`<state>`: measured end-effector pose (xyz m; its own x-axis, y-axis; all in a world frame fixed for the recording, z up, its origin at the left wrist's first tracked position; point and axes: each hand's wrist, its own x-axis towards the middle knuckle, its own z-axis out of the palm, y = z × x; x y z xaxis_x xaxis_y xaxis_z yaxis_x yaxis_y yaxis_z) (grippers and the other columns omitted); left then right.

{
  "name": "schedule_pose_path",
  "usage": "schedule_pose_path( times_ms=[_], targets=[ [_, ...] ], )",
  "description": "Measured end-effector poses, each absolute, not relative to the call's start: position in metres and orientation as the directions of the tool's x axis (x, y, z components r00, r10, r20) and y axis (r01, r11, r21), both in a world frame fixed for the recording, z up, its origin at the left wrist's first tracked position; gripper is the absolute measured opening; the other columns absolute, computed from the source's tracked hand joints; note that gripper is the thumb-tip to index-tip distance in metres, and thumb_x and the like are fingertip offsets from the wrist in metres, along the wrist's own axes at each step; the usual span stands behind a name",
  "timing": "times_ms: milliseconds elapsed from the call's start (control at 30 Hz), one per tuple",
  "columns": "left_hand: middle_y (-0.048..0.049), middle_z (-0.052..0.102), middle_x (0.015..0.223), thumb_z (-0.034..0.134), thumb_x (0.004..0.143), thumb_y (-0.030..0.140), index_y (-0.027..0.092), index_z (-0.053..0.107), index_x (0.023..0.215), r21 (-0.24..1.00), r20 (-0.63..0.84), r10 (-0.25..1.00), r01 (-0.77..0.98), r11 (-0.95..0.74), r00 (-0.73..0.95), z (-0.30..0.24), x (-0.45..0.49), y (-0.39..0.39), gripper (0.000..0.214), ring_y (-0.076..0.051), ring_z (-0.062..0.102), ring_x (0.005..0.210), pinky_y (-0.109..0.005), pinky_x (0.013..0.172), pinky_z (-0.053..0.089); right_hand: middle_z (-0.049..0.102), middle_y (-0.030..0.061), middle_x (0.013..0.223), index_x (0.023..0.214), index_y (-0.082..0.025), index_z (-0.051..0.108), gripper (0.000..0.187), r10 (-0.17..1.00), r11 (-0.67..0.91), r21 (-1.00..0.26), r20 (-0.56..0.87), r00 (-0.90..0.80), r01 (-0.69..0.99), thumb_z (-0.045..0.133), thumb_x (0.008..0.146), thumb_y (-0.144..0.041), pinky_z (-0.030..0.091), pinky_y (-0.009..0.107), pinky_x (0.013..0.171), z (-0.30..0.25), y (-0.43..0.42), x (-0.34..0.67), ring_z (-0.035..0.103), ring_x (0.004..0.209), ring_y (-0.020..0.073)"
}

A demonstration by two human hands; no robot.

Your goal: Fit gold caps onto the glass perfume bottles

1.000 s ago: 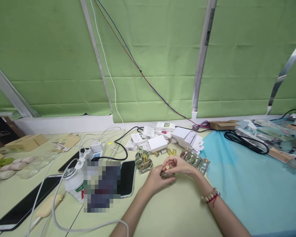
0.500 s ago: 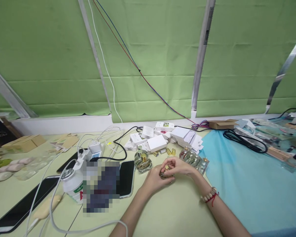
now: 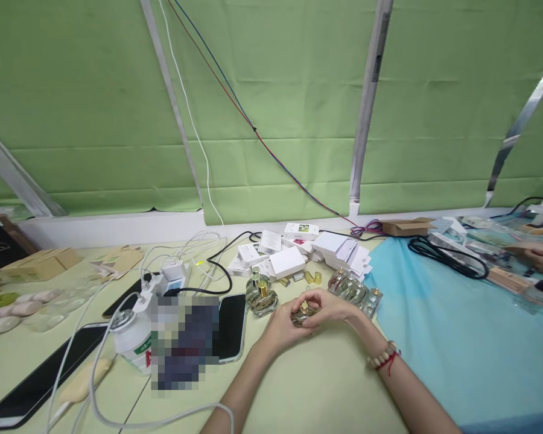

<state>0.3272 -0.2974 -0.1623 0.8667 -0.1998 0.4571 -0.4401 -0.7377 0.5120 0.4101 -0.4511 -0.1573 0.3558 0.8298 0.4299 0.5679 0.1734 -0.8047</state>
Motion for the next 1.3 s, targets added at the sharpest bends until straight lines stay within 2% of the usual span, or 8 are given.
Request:
schedule_pose_path(
  times_ms=[100,333,633,767,967,1033,1200,1300],
  targets=[
    [-0.0005,0.064,0.097,0.071,0.059,0.034,0.021,0.062,0.108,0.474,0.44,-0.195,-0.411,-0.779,0.877,-0.161,0.325,-0.296,0.051,-0.018,0.058,0.085,-0.025,0.073,0.045,0.042,-0.0034,0.062,0.094,-0.013,0.066,0.038,0.834,0.191,-0.818,0.426,0.35,0.543,0.076,0.06,-0.026,0.016,0.021,0.048,-0.161,-0.449,0.412,0.024,0.055,0.0059],
    [0.0023,0.06,0.074,0.067,0.064,0.037,0.017,0.061,0.086,0.444,0.408,-0.196,-0.381,-0.811,0.892,-0.166,0.327,-0.292,0.03,-0.012,0.053,0.067,-0.02,0.056,0.037,0.063,0.0046,0.083,0.093,-0.012,0.065,0.036,0.817,0.234,-0.853,0.433,0.381,0.467,0.076,0.064,-0.031,0.022,0.019,0.048,-0.163,-0.445,0.413,0.028,0.054,0.0047],
    [0.0011,0.063,0.086,0.069,0.063,0.044,0.022,0.062,0.101,0.389,0.424,-0.165,-0.343,-0.855,0.891,-0.165,0.328,-0.292,0.045,-0.015,0.057,0.076,-0.022,0.062,0.04,0.057,0.0013,0.071,0.092,-0.013,0.066,0.035,0.793,0.225,-0.817,0.47,0.387,0.531,0.075,0.066,-0.034,0.02,0.019,0.046,-0.167,-0.442,0.416,0.028,0.052,0.0046],
    [-0.0009,0.062,0.099,0.069,0.064,0.047,0.025,0.056,0.114,0.368,0.493,-0.083,-0.294,-0.882,0.866,-0.167,0.332,-0.291,0.057,-0.019,0.058,0.088,-0.026,0.071,0.043,0.049,-0.0011,0.063,0.091,-0.014,0.067,0.035,0.692,0.19,-0.763,0.55,0.467,0.617,0.072,0.068,-0.039,0.019,0.019,0.047,-0.167,-0.439,0.417,0.026,0.053,0.0057],
    [-0.0026,0.056,0.121,0.058,0.077,0.035,0.023,0.049,0.119,0.342,0.559,-0.048,-0.283,-0.896,0.828,-0.168,0.335,-0.289,0.045,-0.02,0.055,0.107,-0.03,0.085,0.043,0.057,0.003,0.089,0.106,-0.017,0.062,0.046,0.544,0.11,-0.689,0.645,0.537,0.716,0.074,0.065,-0.035,0.027,0.02,0.052,-0.169,-0.441,0.425,0.034,0.059,0.0067],
    [-0.0026,0.056,0.12,0.055,0.079,0.037,0.024,0.048,0.12,0.341,0.565,-0.046,-0.284,-0.896,0.824,-0.167,0.335,-0.288,0.043,-0.02,0.057,0.103,-0.03,0.083,0.043,0.057,0.0037,0.09,0.106,-0.016,0.062,0.05,0.558,0.037,-0.667,0.632,0.538,0.744,0.076,0.062,-0.035,0.029,0.021,0.053,-0.174,-0.441,0.43,0.036,0.06,0.0077],
    [-0.0013,0.062,0.107,0.054,0.079,0.043,0.024,0.05,0.119,0.334,0.526,-0.039,-0.249,-0.909,0.85,-0.167,0.336,-0.285,0.044,-0.016,0.059,0.071,-0.03,0.072,0.045,0.046,-0.0015,0.062,0.103,-0.013,0.061,0.055,0.595,-0.082,-0.683,0.55,0.586,0.725,0.077,0.059,-0.042,0.024,0.021,0.049,-0.184,-0.44,0.44,0.035,0.055,0.0083],
    [-0.0029,0.06,0.112,0.054,0.079,0.04,0.022,0.05,0.12,0.325,0.535,-0.06,-0.271,-0.906,0.843,-0.167,0.336,-0.284,0.045,-0.016,0.059,0.077,-0.029,0.073,0.044,0.041,-0.0034,0.055,0.101,-0.012,0.062,0.057,0.6,-0.11,-0.685,0.532,0.598,0.72,0.078,0.057,-0.044,0.021,0.021,0.046,-0.183,-0.44,0.44,0.033,0.05,0.0074]
  ],
)
